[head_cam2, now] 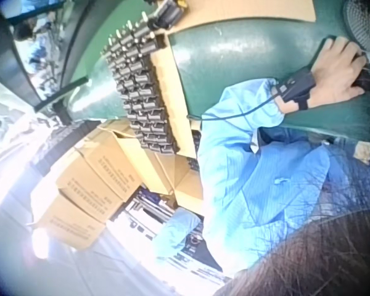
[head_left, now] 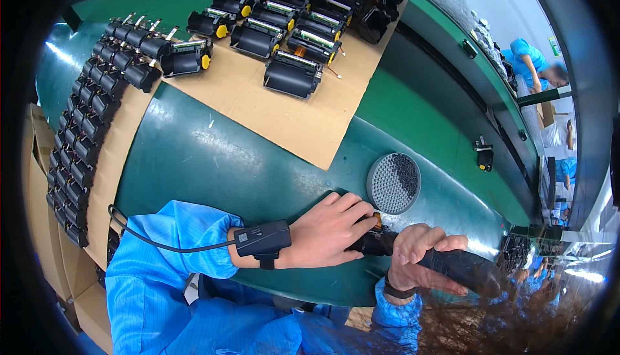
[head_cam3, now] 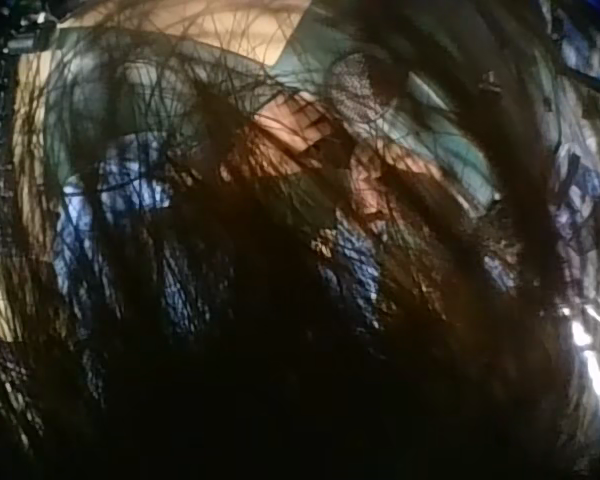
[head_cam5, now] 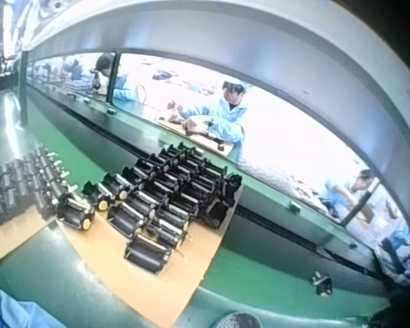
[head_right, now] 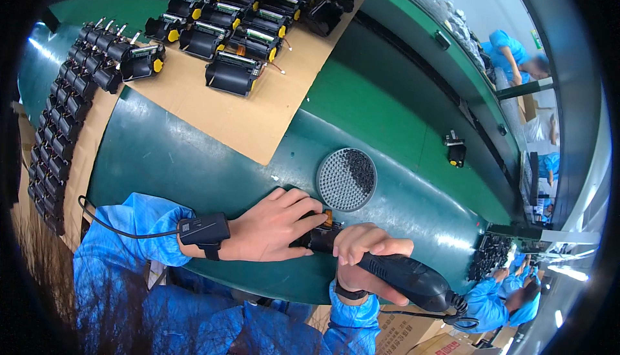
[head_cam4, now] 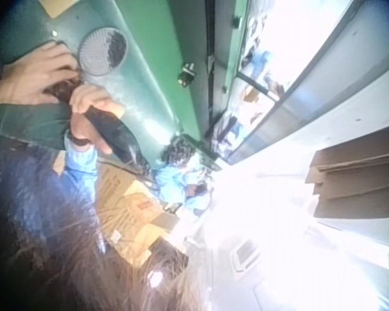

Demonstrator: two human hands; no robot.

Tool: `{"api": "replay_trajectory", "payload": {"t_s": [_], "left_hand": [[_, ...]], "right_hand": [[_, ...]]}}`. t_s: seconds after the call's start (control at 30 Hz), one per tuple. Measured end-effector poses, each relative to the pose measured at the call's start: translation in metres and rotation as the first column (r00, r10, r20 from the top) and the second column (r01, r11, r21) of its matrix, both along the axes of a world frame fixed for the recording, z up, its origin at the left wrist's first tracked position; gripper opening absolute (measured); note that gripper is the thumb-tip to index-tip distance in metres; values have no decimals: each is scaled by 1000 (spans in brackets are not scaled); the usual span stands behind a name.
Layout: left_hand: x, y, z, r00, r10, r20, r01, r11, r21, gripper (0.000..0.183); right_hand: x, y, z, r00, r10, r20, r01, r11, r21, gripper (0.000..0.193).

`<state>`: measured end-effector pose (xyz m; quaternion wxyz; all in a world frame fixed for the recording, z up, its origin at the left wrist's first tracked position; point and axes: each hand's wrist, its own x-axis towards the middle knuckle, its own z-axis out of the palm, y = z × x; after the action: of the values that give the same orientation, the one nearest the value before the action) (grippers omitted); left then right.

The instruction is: The person uses a handheld electric screwdriver to fasten a small part onto a cylindrical assembly and then places the finished unit into a cardboard box.

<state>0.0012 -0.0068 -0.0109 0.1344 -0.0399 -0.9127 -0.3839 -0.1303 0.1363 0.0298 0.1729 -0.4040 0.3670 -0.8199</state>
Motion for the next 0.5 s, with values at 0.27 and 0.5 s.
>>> {"api": "replay_trajectory", "payload": {"t_s": [0.27,0.5], "left_hand": [[-1,-2,1,1000,-11,9,11,1000,-1,67],[3,2,3,1000,5,-15,-5,1000,5,67]], "right_hand": [[-2,-9,-5,992,65,-105,-68,998,-19,83],[3,-7,-7,983,73,-168,-76,997,-12,83]]}}
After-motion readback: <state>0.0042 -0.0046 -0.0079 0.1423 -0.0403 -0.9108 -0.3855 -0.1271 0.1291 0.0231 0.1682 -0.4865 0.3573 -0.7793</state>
